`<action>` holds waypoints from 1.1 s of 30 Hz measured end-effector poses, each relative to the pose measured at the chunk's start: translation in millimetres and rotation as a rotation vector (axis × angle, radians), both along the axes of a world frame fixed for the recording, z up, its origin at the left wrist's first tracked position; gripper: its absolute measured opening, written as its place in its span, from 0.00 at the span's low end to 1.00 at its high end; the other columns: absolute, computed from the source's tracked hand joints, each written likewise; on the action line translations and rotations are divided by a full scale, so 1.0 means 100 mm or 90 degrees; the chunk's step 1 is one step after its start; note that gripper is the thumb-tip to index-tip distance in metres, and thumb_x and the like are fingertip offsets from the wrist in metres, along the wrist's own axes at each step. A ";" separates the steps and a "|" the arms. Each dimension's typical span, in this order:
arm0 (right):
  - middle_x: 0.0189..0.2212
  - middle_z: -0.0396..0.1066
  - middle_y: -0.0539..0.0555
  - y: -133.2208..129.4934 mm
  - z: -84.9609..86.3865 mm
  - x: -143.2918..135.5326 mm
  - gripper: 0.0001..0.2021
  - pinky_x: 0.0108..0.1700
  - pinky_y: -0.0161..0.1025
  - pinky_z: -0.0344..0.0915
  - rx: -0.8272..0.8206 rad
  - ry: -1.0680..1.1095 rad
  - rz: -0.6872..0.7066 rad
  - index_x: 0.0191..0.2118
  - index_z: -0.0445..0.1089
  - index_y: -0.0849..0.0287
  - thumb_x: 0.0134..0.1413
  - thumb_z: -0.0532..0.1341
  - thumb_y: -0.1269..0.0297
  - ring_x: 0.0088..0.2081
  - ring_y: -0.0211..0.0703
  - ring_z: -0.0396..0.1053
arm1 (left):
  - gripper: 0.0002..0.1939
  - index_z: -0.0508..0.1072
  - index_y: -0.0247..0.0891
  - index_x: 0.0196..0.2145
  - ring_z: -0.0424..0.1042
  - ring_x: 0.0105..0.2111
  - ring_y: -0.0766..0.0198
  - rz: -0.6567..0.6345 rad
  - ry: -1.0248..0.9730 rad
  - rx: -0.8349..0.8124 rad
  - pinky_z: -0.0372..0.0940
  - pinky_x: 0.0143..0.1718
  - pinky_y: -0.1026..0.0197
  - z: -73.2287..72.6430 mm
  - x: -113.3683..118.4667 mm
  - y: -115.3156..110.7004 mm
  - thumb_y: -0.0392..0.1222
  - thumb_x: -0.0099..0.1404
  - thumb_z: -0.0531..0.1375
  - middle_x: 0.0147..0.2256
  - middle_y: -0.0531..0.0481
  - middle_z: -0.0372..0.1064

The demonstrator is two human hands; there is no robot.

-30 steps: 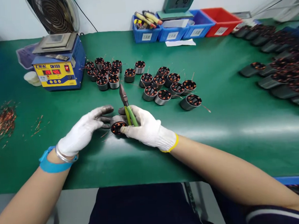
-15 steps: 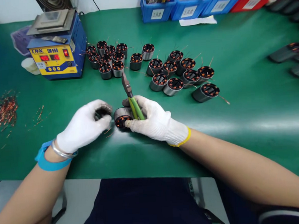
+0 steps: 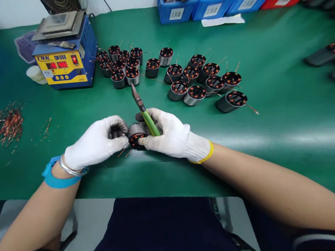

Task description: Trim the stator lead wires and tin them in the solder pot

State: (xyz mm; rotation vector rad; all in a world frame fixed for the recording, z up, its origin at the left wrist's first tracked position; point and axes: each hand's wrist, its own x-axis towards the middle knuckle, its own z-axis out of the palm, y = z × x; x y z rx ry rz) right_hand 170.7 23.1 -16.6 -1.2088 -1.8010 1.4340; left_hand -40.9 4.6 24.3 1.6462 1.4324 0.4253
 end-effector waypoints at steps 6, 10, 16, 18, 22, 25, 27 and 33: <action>0.38 0.75 0.51 0.01 -0.07 -0.02 0.26 0.34 0.39 0.73 -0.036 0.047 -0.006 0.50 0.67 0.58 0.43 0.69 0.62 0.34 0.42 0.74 | 0.14 0.68 0.40 0.21 0.61 0.19 0.64 0.013 -0.327 -0.003 0.58 0.22 0.58 0.08 -0.14 -0.03 0.49 0.59 0.59 0.19 0.51 0.63; 0.37 0.75 0.50 0.01 -0.06 -0.04 0.25 0.34 0.38 0.73 -0.050 0.062 -0.017 0.49 0.67 0.58 0.43 0.69 0.63 0.34 0.42 0.74 | 0.11 0.71 0.40 0.26 0.64 0.25 0.63 0.118 -0.048 0.136 0.59 0.26 0.60 -0.03 0.03 -0.04 0.51 0.58 0.61 0.24 0.51 0.67; 0.34 0.76 0.50 0.01 0.01 -0.04 0.18 0.28 0.36 0.70 -0.140 0.101 0.020 0.43 0.66 0.58 0.46 0.68 0.64 0.29 0.39 0.72 | 0.15 0.64 0.41 0.16 0.57 0.19 0.67 0.076 -0.023 0.038 0.53 0.20 0.60 0.07 0.02 -0.11 0.47 0.54 0.63 0.17 0.54 0.61; 0.30 0.75 0.49 0.03 0.01 -0.03 0.17 0.24 0.35 0.67 -0.166 0.088 0.006 0.42 0.66 0.57 0.47 0.69 0.61 0.25 0.38 0.70 | 0.19 0.60 0.42 0.13 0.54 0.15 0.68 0.063 -0.131 0.034 0.52 0.18 0.59 0.17 -0.15 -0.12 0.44 0.53 0.63 0.14 0.54 0.57; 0.24 0.71 0.48 0.07 -0.02 0.01 0.18 0.19 0.34 0.61 -0.175 0.044 -0.037 0.40 0.66 0.56 0.49 0.68 0.53 0.21 0.38 0.67 | 0.18 0.65 0.42 0.18 0.57 0.17 0.67 0.165 -0.207 0.155 0.54 0.20 0.59 0.15 -0.25 -0.06 0.52 0.61 0.60 0.16 0.54 0.57; 0.28 0.73 0.49 0.07 -0.02 0.01 0.18 0.22 0.35 0.65 -0.168 0.047 -0.028 0.41 0.66 0.56 0.48 0.69 0.55 0.24 0.39 0.69 | 0.16 0.70 0.40 0.26 0.62 0.23 0.65 0.173 -0.028 0.192 0.57 0.24 0.59 -0.01 0.01 -0.02 0.55 0.61 0.59 0.23 0.52 0.66; 0.30 0.74 0.49 0.06 -0.02 0.00 0.17 0.25 0.35 0.66 -0.162 0.038 -0.015 0.41 0.67 0.56 0.47 0.69 0.57 0.25 0.39 0.70 | 0.15 0.68 0.40 0.23 0.61 0.24 0.65 0.177 0.042 0.174 0.57 0.25 0.60 -0.07 0.18 -0.02 0.52 0.59 0.60 0.22 0.54 0.63; 0.24 0.72 0.48 0.07 -0.01 0.01 0.15 0.20 0.32 0.61 -0.180 0.036 -0.030 0.37 0.66 0.56 0.50 0.68 0.55 0.21 0.37 0.67 | 0.13 0.65 0.40 0.19 0.59 0.19 0.67 0.220 -0.088 0.140 0.52 0.21 0.61 0.08 -0.15 -0.05 0.42 0.57 0.62 0.17 0.56 0.62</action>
